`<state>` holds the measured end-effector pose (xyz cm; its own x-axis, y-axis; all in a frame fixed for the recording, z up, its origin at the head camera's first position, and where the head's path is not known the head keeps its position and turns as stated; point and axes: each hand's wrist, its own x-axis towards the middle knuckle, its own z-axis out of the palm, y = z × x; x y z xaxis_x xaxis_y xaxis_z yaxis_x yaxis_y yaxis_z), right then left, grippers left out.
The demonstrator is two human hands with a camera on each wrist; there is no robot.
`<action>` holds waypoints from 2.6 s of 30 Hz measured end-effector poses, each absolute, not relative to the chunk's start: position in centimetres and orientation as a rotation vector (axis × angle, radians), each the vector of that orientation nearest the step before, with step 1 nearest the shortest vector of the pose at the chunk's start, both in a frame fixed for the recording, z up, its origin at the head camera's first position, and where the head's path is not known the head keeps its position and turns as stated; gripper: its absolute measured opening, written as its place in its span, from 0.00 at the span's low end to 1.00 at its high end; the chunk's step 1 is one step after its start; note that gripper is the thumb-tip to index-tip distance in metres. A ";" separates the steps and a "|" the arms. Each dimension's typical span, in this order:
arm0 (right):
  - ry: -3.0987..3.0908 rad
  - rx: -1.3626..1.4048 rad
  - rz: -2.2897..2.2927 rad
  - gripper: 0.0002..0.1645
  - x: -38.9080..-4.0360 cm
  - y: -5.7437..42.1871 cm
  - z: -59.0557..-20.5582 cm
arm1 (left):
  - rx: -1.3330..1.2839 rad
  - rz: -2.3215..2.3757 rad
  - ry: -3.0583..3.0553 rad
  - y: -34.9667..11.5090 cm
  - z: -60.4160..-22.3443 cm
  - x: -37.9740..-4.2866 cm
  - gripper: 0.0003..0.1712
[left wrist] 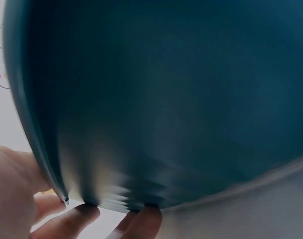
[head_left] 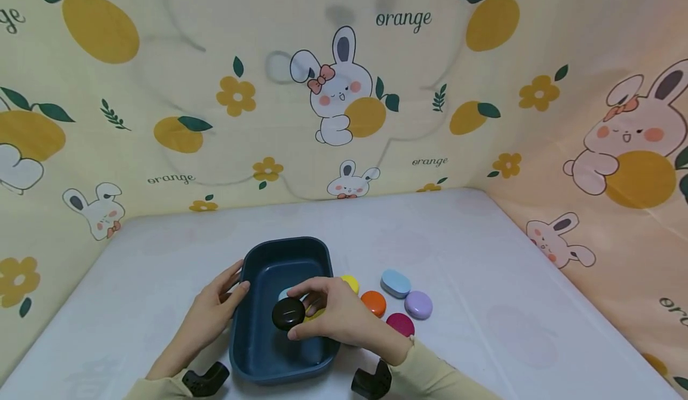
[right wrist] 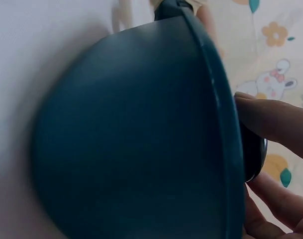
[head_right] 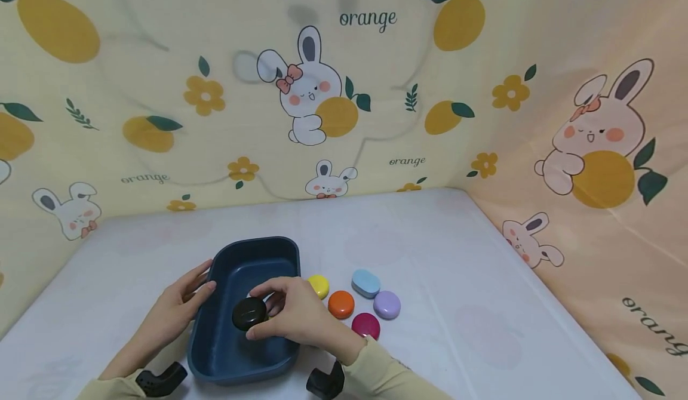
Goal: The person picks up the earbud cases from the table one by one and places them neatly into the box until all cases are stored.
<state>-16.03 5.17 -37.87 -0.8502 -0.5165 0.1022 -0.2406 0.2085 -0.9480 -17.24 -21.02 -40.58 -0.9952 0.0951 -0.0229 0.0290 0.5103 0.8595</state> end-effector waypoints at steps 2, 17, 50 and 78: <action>2.261 -0.735 -1.675 0.27 -16.1 5.1 -38.0 | 0.109 1.513 2.680 -21.0 -40.6 -17.3 0.36; 2.153 -0.773 -1.691 0.31 -16.9 5.2 -38.2 | 0.108 1.476 2.699 -20.9 -40.5 -17.2 0.37; 1.791 -0.718 -1.897 0.31 -17.4 6.6 -38.2 | 0.112 1.414 2.721 -20.9 -40.7 -17.1 0.37; 2.333 -0.392 -1.877 0.25 -17.2 17.3 -34.6 | 0.115 1.416 2.726 -21.0 -40.6 -17.3 0.39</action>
<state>-17.24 17.31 -34.61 -0.9590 -0.2753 0.0672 -0.1245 0.1964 -0.9726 -17.29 -20.99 -40.64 -0.9949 0.0976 -0.0256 0.0351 0.5731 0.8188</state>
